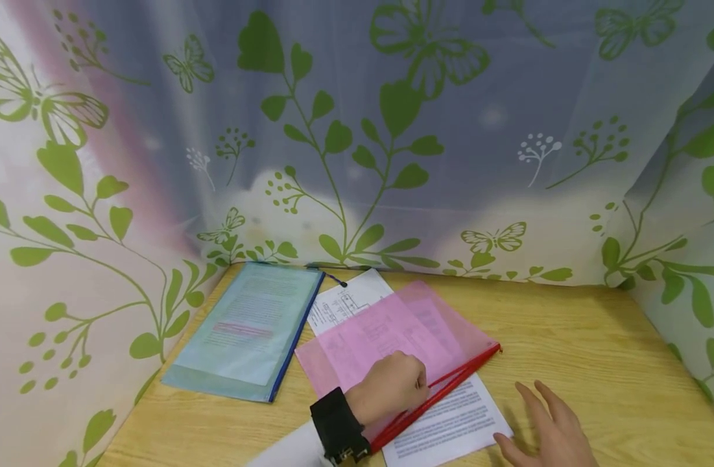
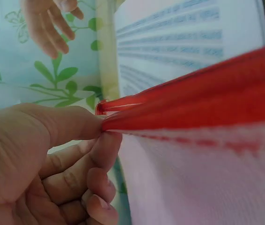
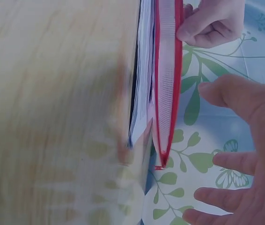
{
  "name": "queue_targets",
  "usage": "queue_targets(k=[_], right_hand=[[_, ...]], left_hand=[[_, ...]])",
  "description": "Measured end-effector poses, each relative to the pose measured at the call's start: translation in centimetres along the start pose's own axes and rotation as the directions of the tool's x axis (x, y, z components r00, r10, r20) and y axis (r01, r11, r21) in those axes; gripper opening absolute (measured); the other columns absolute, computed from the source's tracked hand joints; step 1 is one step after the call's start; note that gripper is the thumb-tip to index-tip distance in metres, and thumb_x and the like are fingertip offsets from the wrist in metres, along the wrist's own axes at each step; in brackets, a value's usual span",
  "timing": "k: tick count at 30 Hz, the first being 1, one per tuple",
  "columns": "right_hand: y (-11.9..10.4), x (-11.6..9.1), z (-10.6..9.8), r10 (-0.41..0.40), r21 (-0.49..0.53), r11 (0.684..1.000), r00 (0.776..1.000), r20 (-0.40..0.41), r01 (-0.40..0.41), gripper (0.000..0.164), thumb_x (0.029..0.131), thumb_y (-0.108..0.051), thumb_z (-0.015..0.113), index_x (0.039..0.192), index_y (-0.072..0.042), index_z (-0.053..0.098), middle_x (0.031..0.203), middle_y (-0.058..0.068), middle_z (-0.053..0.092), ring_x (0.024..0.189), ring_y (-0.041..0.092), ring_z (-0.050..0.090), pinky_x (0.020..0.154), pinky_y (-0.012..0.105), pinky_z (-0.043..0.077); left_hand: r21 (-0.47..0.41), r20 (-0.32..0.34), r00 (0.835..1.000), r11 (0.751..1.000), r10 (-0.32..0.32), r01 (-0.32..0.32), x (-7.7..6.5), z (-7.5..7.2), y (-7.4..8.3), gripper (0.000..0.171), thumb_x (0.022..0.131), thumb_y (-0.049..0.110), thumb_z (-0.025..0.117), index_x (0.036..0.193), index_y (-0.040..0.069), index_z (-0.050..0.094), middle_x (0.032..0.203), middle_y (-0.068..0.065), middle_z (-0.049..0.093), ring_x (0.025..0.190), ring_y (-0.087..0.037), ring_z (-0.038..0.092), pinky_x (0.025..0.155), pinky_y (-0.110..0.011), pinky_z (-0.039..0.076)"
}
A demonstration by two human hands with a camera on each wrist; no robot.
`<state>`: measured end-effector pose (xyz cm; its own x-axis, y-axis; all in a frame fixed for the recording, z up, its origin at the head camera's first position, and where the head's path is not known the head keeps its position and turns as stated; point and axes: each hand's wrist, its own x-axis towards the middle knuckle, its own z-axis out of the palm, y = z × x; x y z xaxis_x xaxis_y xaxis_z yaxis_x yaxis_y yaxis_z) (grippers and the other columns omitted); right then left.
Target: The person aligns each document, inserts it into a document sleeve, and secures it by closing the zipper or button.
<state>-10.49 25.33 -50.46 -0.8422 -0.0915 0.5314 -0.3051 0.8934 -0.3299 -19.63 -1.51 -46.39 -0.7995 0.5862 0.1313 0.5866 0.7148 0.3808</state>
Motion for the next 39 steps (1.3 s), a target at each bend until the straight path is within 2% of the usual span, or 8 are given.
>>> queue_targets(k=[4, 15, 23, 27, 29, 31, 34, 39], right_hand=[[-0.2, 0.1, 0.0, -0.007, 0.014, 1.0, 1.0, 0.003, 0.007, 0.087, 0.054, -0.03, 0.098, 0.127, -0.002, 0.061, 0.125, 0.038, 0.059, 0.103, 0.061, 0.06, 0.077, 0.074, 0.046], [0.0, 0.1, -0.1, 0.011, 0.015, 1.0, 0.999, 0.053, -0.011, 0.086, 0.057, -0.03, 0.097, 0.129, 0.0, 0.06, 0.126, 0.038, 0.058, 0.105, 0.06, 0.06, 0.08, 0.072, 0.046], [0.5, 0.6, -0.6, -0.044, 0.037, 0.998, 0.999, -0.018, 0.044, 0.088, 0.052, -0.023, 0.097, 0.128, 0.002, 0.059, 0.122, 0.04, 0.058, 0.1, 0.061, 0.06, 0.076, 0.071, 0.047], [0.8, 1.1, -1.5, 0.054, 0.012, 0.998, 0.995, 0.08, -0.055, 0.087, 0.062, -0.027, 0.095, 0.133, 0.002, 0.056, 0.129, 0.04, 0.054, 0.107, 0.062, 0.056, 0.08, 0.073, 0.045], [1.0, 1.4, -2.0, 0.112, 0.0, 0.994, 0.981, 0.161, -0.113, 0.086, 0.07, -0.032, 0.092, 0.138, 0.003, 0.052, 0.134, 0.041, 0.05, 0.112, 0.064, 0.053, 0.084, 0.075, 0.043], [1.1, 1.8, -2.3, 0.177, 0.003, 0.983, 0.951, 0.254, -0.183, 0.087, 0.078, -0.039, 0.088, 0.144, 0.002, 0.047, 0.14, 0.041, 0.045, 0.119, 0.064, 0.048, 0.087, 0.077, 0.041], [1.2, 2.2, -2.3, 0.241, 0.055, 0.958, 0.894, 0.379, -0.281, 0.089, 0.086, -0.046, 0.08, 0.15, 0.003, 0.041, 0.146, 0.041, 0.04, 0.127, 0.063, 0.043, 0.091, 0.078, 0.041], [0.6, 2.8, -1.7, 0.291, 0.128, 0.903, 0.803, 0.519, -0.41, 0.092, 0.09, -0.053, 0.075, 0.154, 0.001, 0.038, 0.151, 0.037, 0.04, 0.131, 0.057, 0.047, 0.093, 0.066, 0.049]], left_hand=[[0.008, -0.043, 0.999, 1.0, -0.01, 0.01, 0.0, -0.8, -0.2, 0.022, 0.082, 0.012, 0.075, 0.063, 0.019, 0.068, 0.057, 0.017, 0.055, 0.055, 0.005, 0.046, 0.048, -0.014, 0.038], [-0.009, -0.058, 0.995, 0.997, -0.077, 0.077, 0.0, -3.1, -0.9, 0.012, 0.087, 0.016, 0.074, 0.075, 0.016, 0.073, 0.066, 0.013, 0.061, 0.06, 0.0, 0.049, 0.053, -0.016, 0.041], [-0.073, -0.107, 0.99, 0.994, -0.09, 0.082, -0.6, -4.8, -2.0, 0.009, 0.088, 0.014, 0.074, 0.079, 0.013, 0.074, 0.071, 0.01, 0.065, 0.062, 0.0, 0.051, 0.056, -0.016, 0.044], [-0.095, -0.126, 0.988, 0.993, -0.086, 0.075, -0.9, -5.6, -2.7, 0.011, 0.088, 0.013, 0.073, 0.078, 0.012, 0.073, 0.071, 0.009, 0.065, 0.063, 0.0, 0.051, 0.059, -0.015, 0.044], [-0.104, -0.135, 0.987, 0.992, -0.089, 0.075, -1.0, -5.9, -3.0, 0.012, 0.088, 0.012, 0.073, 0.077, 0.011, 0.073, 0.07, 0.008, 0.064, 0.062, -0.001, 0.05, 0.059, -0.016, 0.045], [-0.103, -0.148, 0.985, 0.992, -0.087, 0.072, -1.1, -6.2, -3.4, 0.012, 0.089, 0.012, 0.074, 0.077, 0.011, 0.073, 0.07, 0.007, 0.065, 0.062, -0.001, 0.051, 0.06, -0.017, 0.045], [-0.113, -0.161, 0.983, 0.991, -0.082, 0.064, -1.2, -6.4, -3.8, 0.012, 0.089, 0.012, 0.074, 0.077, 0.01, 0.073, 0.071, 0.005, 0.067, 0.063, -0.001, 0.053, 0.061, -0.017, 0.047], [-0.147, -0.162, 0.984, 0.988, -0.076, 0.052, -1.3, -6.5, -4.3, 0.013, 0.089, 0.01, 0.073, 0.076, 0.01, 0.073, 0.07, 0.005, 0.066, 0.061, 0.0, 0.051, 0.06, -0.018, 0.046]])
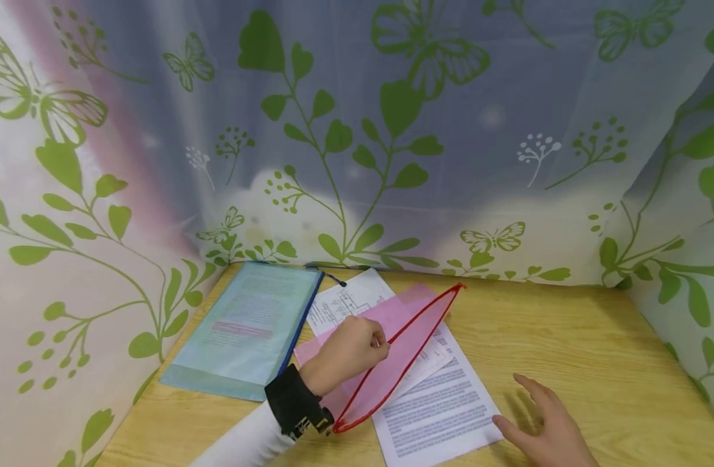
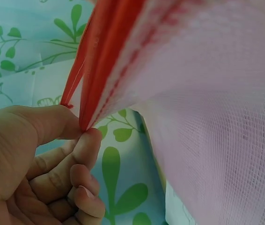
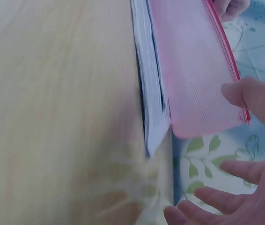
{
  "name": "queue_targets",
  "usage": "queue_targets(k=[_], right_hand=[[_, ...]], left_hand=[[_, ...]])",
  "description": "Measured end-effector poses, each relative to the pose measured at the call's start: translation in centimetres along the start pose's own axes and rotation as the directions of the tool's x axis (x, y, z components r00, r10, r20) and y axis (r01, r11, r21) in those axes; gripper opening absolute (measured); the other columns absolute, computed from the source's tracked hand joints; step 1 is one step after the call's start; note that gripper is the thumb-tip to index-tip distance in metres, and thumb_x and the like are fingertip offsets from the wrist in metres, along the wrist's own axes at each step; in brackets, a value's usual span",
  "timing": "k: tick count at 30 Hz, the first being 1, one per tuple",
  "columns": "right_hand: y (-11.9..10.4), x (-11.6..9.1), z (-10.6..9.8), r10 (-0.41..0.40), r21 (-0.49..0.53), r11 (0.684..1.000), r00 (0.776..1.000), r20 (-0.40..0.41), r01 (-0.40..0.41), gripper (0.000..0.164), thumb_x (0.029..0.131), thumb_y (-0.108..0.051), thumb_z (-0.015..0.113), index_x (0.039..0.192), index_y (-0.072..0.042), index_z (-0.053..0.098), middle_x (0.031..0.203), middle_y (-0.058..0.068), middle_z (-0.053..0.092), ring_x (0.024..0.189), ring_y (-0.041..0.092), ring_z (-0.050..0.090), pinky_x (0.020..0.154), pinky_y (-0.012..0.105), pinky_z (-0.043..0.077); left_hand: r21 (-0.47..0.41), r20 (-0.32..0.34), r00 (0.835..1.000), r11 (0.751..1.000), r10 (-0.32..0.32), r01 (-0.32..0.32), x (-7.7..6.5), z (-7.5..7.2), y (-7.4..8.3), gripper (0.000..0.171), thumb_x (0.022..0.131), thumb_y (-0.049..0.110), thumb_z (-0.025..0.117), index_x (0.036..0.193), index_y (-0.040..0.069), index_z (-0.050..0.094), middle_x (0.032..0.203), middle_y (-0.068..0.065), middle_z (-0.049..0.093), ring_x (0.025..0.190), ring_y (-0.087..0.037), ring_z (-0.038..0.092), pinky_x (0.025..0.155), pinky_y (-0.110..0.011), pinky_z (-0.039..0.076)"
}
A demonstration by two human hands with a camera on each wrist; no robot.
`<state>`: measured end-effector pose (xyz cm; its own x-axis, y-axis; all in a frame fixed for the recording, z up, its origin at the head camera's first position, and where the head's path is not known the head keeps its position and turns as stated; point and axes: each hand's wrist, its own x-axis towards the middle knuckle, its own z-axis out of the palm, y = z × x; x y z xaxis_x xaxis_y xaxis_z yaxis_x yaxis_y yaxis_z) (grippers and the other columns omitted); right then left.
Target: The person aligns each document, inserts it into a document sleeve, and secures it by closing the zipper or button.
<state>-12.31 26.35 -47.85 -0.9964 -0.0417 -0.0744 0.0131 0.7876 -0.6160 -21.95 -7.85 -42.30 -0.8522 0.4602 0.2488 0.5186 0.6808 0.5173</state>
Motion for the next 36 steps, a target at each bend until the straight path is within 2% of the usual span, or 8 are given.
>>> queue_targets(k=[4, 7, 15, 20, 25, 30, 34, 36], right_hand=[[-1.4, 0.8, 0.5, 0.061, 0.114, 0.991, 0.997, 0.05, -0.067, 0.092, 0.091, -0.055, 0.073, 0.157, -0.003, 0.035, 0.156, 0.029, 0.04, 0.136, 0.05, 0.047, 0.099, 0.058, 0.051], [-2.8, 1.3, 1.0, 0.075, 0.215, 0.973, 0.996, 0.048, -0.084, 0.088, 0.091, -0.052, 0.075, 0.156, -0.005, 0.039, 0.156, 0.022, 0.045, 0.139, 0.045, 0.046, 0.103, 0.053, 0.051], [-5.7, 2.9, 3.0, -0.041, 0.303, 0.952, 0.999, -0.022, 0.046, 0.068, 0.089, -0.037, 0.08, 0.145, -0.007, 0.055, 0.132, 0.01, 0.069, 0.126, 0.031, 0.062, 0.09, 0.038, 0.055], [-6.9, 3.6, 4.6, -0.057, 0.388, 0.92, 0.998, -0.003, 0.054, 0.058, 0.088, -0.03, 0.081, 0.137, -0.004, 0.062, 0.118, 0.008, 0.074, 0.11, 0.025, 0.069, 0.087, 0.035, 0.057], [-7.8, 4.2, 5.8, -0.046, 0.456, 0.889, 0.999, -0.008, 0.045, 0.046, 0.09, -0.024, 0.079, 0.129, -0.003, 0.066, 0.108, 0.006, 0.075, 0.097, 0.016, 0.07, 0.08, 0.026, 0.054], [-8.3, 4.7, 6.1, 0.075, 0.544, 0.836, 0.997, 0.028, -0.078, 0.04, 0.093, -0.029, 0.076, 0.123, -0.004, 0.069, 0.103, 0.006, 0.076, 0.09, 0.015, 0.068, 0.066, 0.029, 0.053], [-8.7, 5.1, 6.2, 0.163, 0.618, 0.765, 0.983, 0.085, -0.18, 0.037, 0.094, -0.033, 0.074, 0.116, -0.003, 0.071, 0.099, 0.007, 0.076, 0.088, 0.017, 0.069, 0.066, 0.031, 0.054], [-8.9, 5.2, 6.1, 0.176, 0.639, 0.743, 0.979, 0.102, -0.2, 0.034, 0.095, -0.033, 0.073, 0.112, -0.003, 0.071, 0.096, 0.007, 0.076, 0.088, 0.017, 0.07, 0.068, 0.032, 0.054]], left_hand=[[-0.035, 0.004, 1.0, 0.999, 0.007, -0.007, 0.1, 0.1, -0.1, 0.011, 0.087, 0.009, 0.073, 0.076, 0.01, 0.073, 0.068, 0.005, 0.066, 0.059, 0.001, 0.05, 0.058, -0.017, 0.046], [-0.061, 0.02, 1.0, 0.998, 0.012, -0.011, 0.2, 0.1, 0.1, 0.01, 0.087, 0.008, 0.074, 0.076, 0.009, 0.074, 0.068, 0.005, 0.067, 0.058, 0.002, 0.051, 0.056, -0.016, 0.046], [-0.093, 0.046, 0.999, 0.996, 0.024, -0.02, 0.5, 0.4, 0.7, 0.01, 0.087, 0.006, 0.072, 0.077, 0.008, 0.074, 0.065, 0.006, 0.063, 0.054, 0.002, 0.048, 0.053, -0.016, 0.044], [-0.067, 0.055, 0.998, 0.997, 0.027, -0.023, 0.5, 0.6, 1.0, 0.012, 0.087, 0.007, 0.072, 0.075, 0.009, 0.073, 0.064, 0.008, 0.062, 0.054, 0.002, 0.047, 0.052, -0.015, 0.043], [-0.035, 0.056, 0.998, 0.999, 0.039, -0.037, 0.6, 0.7, 1.2, 0.012, 0.087, 0.008, 0.073, 0.075, 0.01, 0.073, 0.065, 0.008, 0.063, 0.053, 0.002, 0.047, 0.052, -0.015, 0.043], [-0.028, 0.064, 0.997, 0.999, 0.04, -0.038, 0.6, 0.8, 1.4, 0.012, 0.087, 0.008, 0.073, 0.075, 0.011, 0.074, 0.066, 0.008, 0.063, 0.055, 0.002, 0.048, 0.052, -0.015, 0.043], [-0.019, 0.075, 0.997, 0.999, 0.033, -0.032, 0.5, 0.8, 1.5, 0.012, 0.087, 0.009, 0.073, 0.075, 0.01, 0.073, 0.066, 0.008, 0.063, 0.056, 0.002, 0.047, 0.052, -0.014, 0.042], [-0.015, 0.077, 0.997, 0.999, 0.03, -0.029, 0.5, 0.9, 1.6, 0.011, 0.087, 0.009, 0.073, 0.075, 0.01, 0.073, 0.066, 0.008, 0.063, 0.056, 0.002, 0.047, 0.052, -0.014, 0.042]])
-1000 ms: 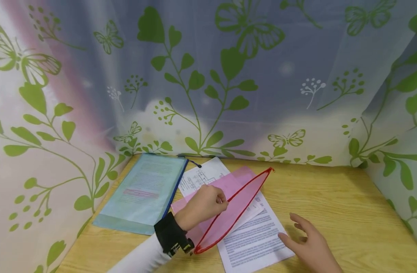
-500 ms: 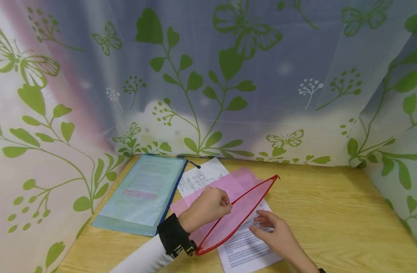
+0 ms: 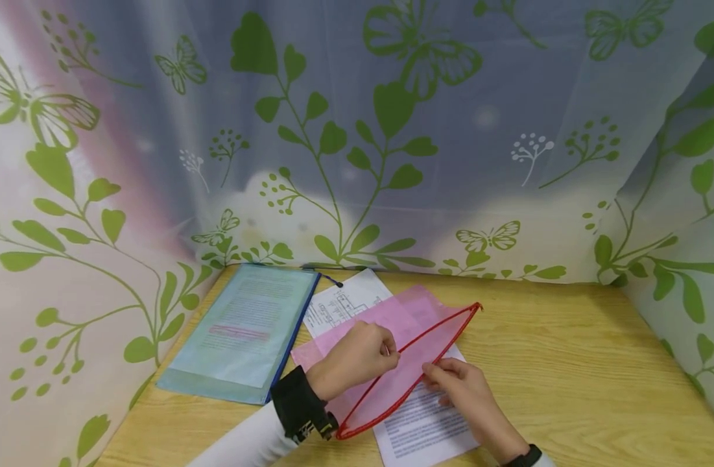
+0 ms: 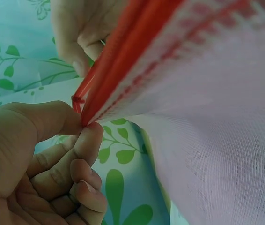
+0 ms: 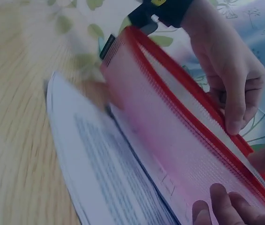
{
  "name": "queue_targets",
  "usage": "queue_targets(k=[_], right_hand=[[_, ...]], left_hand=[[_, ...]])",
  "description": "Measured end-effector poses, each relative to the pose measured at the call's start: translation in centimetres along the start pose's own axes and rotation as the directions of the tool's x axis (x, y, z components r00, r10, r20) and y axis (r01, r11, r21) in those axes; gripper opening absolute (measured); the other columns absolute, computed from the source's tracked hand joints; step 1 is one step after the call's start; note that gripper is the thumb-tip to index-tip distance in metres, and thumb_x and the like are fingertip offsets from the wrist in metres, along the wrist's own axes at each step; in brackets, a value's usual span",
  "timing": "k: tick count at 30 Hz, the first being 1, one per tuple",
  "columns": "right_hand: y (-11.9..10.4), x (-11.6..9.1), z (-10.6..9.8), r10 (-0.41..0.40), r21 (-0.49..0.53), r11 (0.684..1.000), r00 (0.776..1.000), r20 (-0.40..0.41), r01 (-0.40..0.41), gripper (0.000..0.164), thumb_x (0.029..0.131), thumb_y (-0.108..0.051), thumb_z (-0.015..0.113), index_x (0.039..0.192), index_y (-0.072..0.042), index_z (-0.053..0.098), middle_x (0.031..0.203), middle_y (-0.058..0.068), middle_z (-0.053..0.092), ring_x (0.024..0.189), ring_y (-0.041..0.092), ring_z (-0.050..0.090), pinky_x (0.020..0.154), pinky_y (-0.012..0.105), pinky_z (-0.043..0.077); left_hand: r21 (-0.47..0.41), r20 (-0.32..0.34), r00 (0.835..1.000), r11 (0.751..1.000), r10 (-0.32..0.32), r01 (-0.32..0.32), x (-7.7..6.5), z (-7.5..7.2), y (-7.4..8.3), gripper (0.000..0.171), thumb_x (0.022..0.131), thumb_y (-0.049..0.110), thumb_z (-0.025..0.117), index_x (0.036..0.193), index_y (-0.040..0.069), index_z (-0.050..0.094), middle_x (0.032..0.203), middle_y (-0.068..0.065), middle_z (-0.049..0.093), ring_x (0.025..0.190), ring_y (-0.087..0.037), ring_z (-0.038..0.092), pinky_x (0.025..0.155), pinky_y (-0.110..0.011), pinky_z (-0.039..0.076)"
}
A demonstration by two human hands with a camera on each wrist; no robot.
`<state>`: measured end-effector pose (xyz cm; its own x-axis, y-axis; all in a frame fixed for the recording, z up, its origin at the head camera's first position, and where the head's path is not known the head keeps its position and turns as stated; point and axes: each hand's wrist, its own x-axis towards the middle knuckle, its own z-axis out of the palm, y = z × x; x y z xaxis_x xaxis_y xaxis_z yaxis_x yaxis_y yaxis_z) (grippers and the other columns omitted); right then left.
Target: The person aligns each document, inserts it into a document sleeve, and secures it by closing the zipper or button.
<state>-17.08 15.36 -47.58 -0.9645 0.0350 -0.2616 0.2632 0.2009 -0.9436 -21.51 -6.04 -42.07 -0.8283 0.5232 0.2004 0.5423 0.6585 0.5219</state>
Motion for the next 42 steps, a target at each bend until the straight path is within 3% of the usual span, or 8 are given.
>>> queue_targets(k=[9, 18, 30, 42], right_hand=[[0.2, 0.4, 0.1, -0.014, 0.002, 1.0, 0.999, -0.05, 0.014, 0.022, 0.093, -0.02, 0.075, 0.098, 0.001, 0.073, 0.084, 0.005, 0.076, 0.08, 0.013, 0.067, 0.064, 0.029, 0.052], [0.4, 0.9, -1.1, 0.007, -0.047, 0.999, 0.998, -0.067, -0.01, 0.026, 0.092, -0.022, 0.076, 0.102, 0.002, 0.074, 0.083, 0.001, 0.073, 0.079, 0.013, 0.061, 0.064, 0.028, 0.052], [0.8, 2.3, -1.5, -0.005, -0.124, 0.992, 0.998, -0.055, -0.002, 0.026, 0.091, -0.022, 0.077, 0.103, 0.001, 0.075, 0.083, -0.002, 0.07, 0.077, 0.013, 0.058, 0.06, 0.028, 0.051], [0.5, 2.9, -1.5, -0.077, -0.221, 0.973, 0.997, -0.026, 0.069, 0.023, 0.089, -0.02, 0.078, 0.098, 0.001, 0.076, 0.077, 0.0, 0.07, 0.069, 0.014, 0.06, 0.057, 0.027, 0.046]], left_hand=[[0.006, -0.016, 1.0, 1.0, 0.017, -0.017, -0.1, -0.5, 0.3, 0.01, 0.088, 0.01, 0.074, 0.079, 0.01, 0.075, 0.069, 0.007, 0.066, 0.057, 0.002, 0.049, 0.054, -0.014, 0.044], [-0.022, -0.089, 0.996, 1.0, 0.015, -0.017, -0.2, -2.6, 0.7, 0.01, 0.088, 0.011, 0.074, 0.078, 0.011, 0.074, 0.069, 0.006, 0.067, 0.058, 0.002, 0.053, 0.059, -0.017, 0.047], [-0.075, -0.116, 0.987, 0.992, -0.113, 0.104, -1.3, -4.2, 0.3, 0.011, 0.085, 0.01, 0.072, 0.074, 0.013, 0.071, 0.064, 0.008, 0.064, 0.053, -0.002, 0.053, 0.055, -0.021, 0.045], [-0.04, -0.208, 0.962, 0.984, -0.176, 0.171, -2.4, -5.6, -0.8, 0.016, 0.081, 0.011, 0.073, 0.066, 0.015, 0.068, 0.058, 0.01, 0.06, 0.054, -0.004, 0.053, 0.054, -0.023, 0.044]])
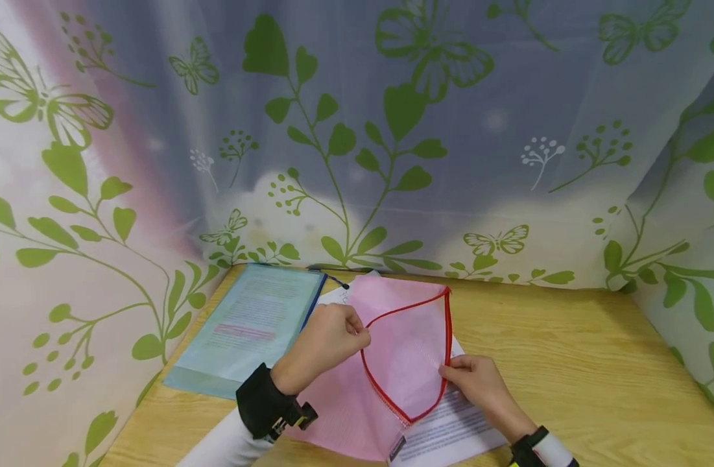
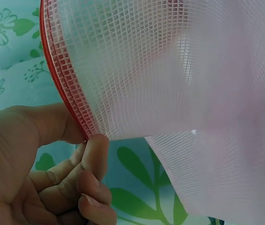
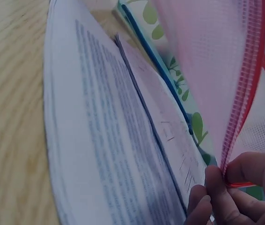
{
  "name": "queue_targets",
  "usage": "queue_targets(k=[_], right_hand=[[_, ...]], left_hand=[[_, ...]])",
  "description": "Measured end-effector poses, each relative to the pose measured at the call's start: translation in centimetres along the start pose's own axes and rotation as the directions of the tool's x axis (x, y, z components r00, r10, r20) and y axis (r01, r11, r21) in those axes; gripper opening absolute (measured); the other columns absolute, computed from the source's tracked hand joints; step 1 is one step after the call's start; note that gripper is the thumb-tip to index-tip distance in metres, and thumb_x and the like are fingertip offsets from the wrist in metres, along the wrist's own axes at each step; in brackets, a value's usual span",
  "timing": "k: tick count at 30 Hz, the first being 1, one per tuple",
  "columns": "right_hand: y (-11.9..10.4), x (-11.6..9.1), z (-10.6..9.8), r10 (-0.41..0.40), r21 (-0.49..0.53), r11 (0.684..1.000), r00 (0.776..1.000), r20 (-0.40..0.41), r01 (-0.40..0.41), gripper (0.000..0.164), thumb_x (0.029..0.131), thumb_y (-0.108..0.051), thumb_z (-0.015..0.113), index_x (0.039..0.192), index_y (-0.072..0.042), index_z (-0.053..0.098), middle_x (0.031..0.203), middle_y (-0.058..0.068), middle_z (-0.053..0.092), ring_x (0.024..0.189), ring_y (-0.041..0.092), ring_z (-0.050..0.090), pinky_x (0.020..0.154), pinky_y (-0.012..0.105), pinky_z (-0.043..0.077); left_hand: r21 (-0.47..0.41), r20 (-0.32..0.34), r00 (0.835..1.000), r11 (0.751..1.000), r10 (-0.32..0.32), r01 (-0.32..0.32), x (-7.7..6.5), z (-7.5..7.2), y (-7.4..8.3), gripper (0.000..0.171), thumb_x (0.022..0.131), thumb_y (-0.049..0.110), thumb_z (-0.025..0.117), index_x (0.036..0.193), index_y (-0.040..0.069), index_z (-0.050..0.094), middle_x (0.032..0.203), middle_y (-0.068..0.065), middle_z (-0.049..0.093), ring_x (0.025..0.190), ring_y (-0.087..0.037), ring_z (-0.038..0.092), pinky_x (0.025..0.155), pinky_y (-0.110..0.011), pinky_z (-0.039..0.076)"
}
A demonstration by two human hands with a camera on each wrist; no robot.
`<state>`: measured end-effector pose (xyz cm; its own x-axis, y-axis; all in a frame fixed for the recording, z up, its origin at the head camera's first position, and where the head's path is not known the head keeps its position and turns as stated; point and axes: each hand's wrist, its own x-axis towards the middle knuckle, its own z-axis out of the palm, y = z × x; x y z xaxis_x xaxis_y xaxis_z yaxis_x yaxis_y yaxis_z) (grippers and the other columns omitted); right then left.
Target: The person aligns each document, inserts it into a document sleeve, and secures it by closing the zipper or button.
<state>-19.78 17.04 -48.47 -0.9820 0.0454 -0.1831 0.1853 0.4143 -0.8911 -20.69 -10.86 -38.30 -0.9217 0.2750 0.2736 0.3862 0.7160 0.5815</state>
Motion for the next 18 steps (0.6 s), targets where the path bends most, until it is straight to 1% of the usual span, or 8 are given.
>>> queue_targets(k=[5, 12, 15, 18], right_hand=[[-0.9, 0.3, 0.5, -0.038, 0.008, 0.999, 0.999, 0.021, 0.037, 0.024, 0.09, -0.018, 0.077, 0.102, 0.002, 0.075, 0.081, 0.002, 0.072, 0.069, 0.014, 0.059, 0.057, 0.027, 0.047], [-2.4, 0.4, 2.0, -0.09, 0.046, 0.995, 0.993, 0.07, 0.087, 0.026, 0.091, -0.015, 0.075, 0.108, 0.005, 0.075, 0.084, 0.007, 0.075, 0.074, 0.014, 0.066, 0.058, 0.03, 0.051], [-2.6, 0.4, 2.4, -0.101, 0.065, 0.993, 0.991, 0.091, 0.095, 0.026, 0.091, -0.013, 0.075, 0.109, 0.006, 0.074, 0.084, 0.01, 0.076, 0.073, 0.015, 0.068, 0.057, 0.03, 0.051], [-2.8, 0.4, 2.6, -0.105, 0.066, 0.993, 0.99, 0.095, 0.099, 0.026, 0.091, -0.012, 0.075, 0.11, 0.005, 0.074, 0.085, 0.009, 0.077, 0.073, 0.014, 0.068, 0.057, 0.03, 0.051]], left_hand=[[-0.011, -0.004, 1.0, 1.0, 0.001, -0.001, -0.2, 0.3, -0.2, 0.015, 0.081, 0.01, 0.072, 0.067, 0.015, 0.068, 0.059, 0.009, 0.06, 0.053, -0.004, 0.052, 0.052, -0.023, 0.043], [-0.002, -0.043, 0.999, 1.0, -0.002, 0.002, -0.8, 0.7, -0.4, 0.019, 0.079, 0.007, 0.071, 0.063, 0.016, 0.067, 0.056, 0.01, 0.06, 0.051, -0.003, 0.05, 0.048, -0.022, 0.041], [-0.007, -0.047, 0.999, 1.0, 0.007, -0.008, -0.9, 0.8, -0.5, 0.02, 0.079, 0.005, 0.071, 0.063, 0.016, 0.067, 0.056, 0.01, 0.059, 0.051, -0.002, 0.049, 0.049, -0.022, 0.04], [-0.014, -0.05, 0.999, 1.0, 0.016, -0.017, -0.9, 0.9, -0.6, 0.021, 0.079, 0.004, 0.07, 0.062, 0.016, 0.066, 0.055, 0.011, 0.057, 0.051, -0.002, 0.048, 0.049, -0.021, 0.04]])
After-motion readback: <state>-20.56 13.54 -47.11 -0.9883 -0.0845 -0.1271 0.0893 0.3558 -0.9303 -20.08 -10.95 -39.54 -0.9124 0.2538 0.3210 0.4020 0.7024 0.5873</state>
